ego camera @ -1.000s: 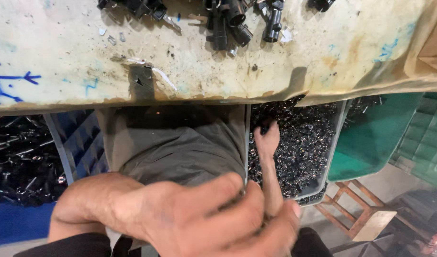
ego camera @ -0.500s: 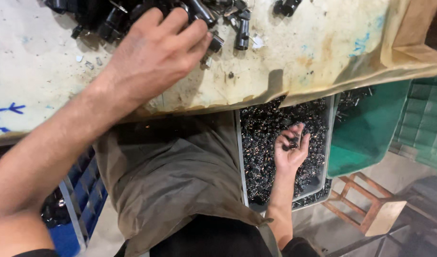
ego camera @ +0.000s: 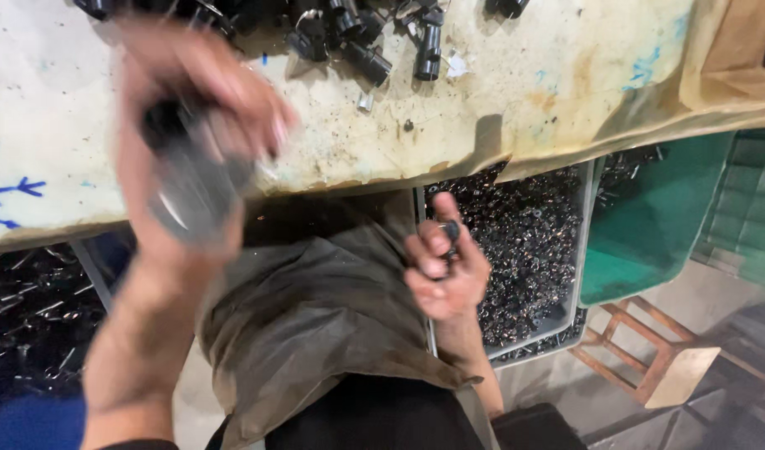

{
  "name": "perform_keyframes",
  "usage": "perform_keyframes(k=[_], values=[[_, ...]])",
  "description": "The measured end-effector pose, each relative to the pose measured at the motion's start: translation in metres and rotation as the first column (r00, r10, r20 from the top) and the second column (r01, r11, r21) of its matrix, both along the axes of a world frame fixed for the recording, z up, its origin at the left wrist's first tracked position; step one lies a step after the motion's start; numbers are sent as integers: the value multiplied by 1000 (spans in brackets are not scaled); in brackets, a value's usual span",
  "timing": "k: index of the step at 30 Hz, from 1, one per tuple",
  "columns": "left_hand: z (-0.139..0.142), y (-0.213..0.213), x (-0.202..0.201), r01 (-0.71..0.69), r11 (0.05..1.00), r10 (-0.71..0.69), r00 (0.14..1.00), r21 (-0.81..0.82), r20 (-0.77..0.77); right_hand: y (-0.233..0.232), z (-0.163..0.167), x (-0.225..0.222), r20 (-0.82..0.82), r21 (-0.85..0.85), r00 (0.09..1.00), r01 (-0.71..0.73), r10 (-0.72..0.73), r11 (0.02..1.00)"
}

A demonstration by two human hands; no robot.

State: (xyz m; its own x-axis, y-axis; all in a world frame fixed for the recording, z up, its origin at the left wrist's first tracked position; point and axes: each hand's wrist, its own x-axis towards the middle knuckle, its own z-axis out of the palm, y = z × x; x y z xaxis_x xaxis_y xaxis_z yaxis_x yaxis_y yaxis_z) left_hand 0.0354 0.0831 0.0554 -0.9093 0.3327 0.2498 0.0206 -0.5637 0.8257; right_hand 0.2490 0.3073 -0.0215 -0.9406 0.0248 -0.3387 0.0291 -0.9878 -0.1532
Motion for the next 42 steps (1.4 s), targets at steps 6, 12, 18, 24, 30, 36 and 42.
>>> perform_keyframes(k=[6,12,18,24,30,36,42], values=[[-35,-5,111,-64,752,-61,984,-656,-166,-37,-5,-7,135,118,986,-117,101,986],[-46,-6,123,57,698,-132,990,-714,-49,-41,20,-21,-52,825,995,-7,87,565],[-32,-7,107,84,695,-286,943,-714,-168,-39,43,-39,-213,948,908,282,360,-150],[-36,-4,104,86,606,-384,902,-791,-196,-36,40,-38,-278,851,892,401,357,-339],[-29,-4,96,62,568,-339,926,-821,-164,-38,42,-38,-260,804,894,410,365,-430],[-35,-2,101,115,600,-353,926,-792,-132,-36,52,-37,-167,781,891,381,423,-494],[-38,1,104,113,656,-340,927,-746,-159,-41,45,-32,-117,925,930,230,349,-302]])
